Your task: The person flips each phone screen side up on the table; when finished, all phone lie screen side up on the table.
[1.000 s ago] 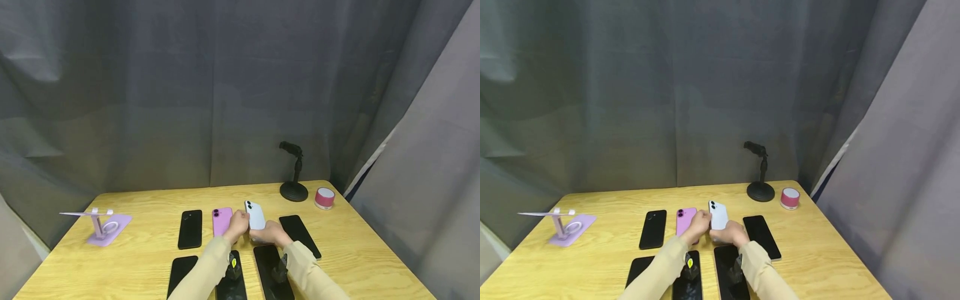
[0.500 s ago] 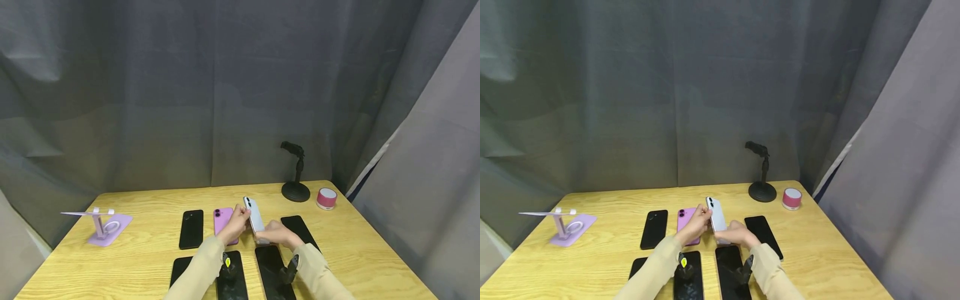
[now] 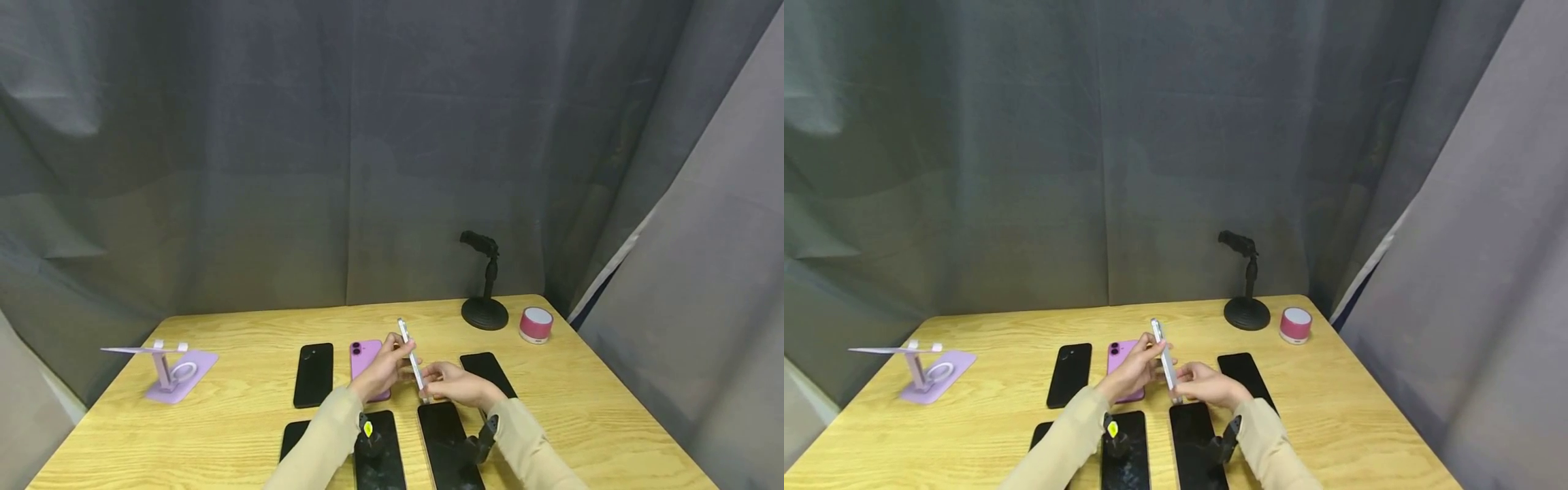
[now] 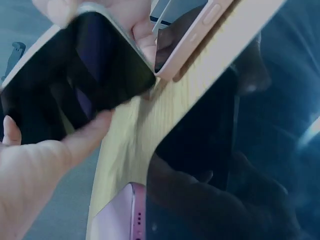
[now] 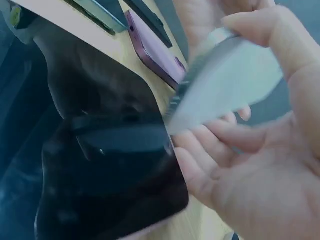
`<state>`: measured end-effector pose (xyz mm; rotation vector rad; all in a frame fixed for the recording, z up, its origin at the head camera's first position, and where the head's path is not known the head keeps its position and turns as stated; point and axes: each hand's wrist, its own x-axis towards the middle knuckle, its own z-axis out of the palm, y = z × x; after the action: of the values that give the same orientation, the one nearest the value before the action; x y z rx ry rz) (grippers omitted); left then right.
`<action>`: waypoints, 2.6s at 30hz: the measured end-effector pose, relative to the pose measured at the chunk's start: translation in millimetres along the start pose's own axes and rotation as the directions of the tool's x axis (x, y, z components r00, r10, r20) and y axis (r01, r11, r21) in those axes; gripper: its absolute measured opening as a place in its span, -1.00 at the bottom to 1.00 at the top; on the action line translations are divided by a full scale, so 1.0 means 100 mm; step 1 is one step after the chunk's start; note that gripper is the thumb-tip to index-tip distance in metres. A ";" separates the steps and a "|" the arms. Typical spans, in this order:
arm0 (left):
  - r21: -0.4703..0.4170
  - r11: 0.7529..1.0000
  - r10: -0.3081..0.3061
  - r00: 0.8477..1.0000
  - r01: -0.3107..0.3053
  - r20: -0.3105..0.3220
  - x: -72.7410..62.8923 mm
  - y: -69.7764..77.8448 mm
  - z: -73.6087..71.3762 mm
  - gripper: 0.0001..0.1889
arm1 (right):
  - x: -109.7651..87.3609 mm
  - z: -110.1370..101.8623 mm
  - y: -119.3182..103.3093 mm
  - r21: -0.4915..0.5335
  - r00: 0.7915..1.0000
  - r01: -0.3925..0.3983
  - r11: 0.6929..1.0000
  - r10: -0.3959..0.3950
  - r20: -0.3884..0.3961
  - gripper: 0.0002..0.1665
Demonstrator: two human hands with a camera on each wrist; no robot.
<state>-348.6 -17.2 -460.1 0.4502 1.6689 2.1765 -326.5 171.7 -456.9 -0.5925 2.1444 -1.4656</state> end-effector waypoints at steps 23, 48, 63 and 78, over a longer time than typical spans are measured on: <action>0.297 0.950 0.175 0.955 -0.099 -0.239 -0.05 0.02 0.08 -0.43 | -0.14 0.05 -0.21 -0.333 0.954 0.076 0.940 -0.165 -0.250 -0.46; 0.643 0.758 0.406 0.851 -0.109 -0.335 0.00 -0.05 0.07 -0.42 | -0.01 0.08 0.01 -0.477 0.835 -0.096 0.874 -0.190 -0.516 -0.48; 0.658 0.751 0.359 0.876 -0.066 -0.323 0.04 -0.09 0.04 -0.50 | 0.03 0.06 0.08 -0.614 0.902 -0.137 0.777 -0.159 -0.402 0.06; 0.555 0.830 0.094 0.966 0.057 -0.240 -0.08 -0.11 0.08 -0.73 | 0.03 0.03 0.10 -0.627 0.928 -0.178 0.758 -0.082 -0.363 -0.45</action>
<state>-336.9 -11.1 -469.2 0.3347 2.4692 1.7786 -328.6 171.2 -467.8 -0.4989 2.9788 -0.7940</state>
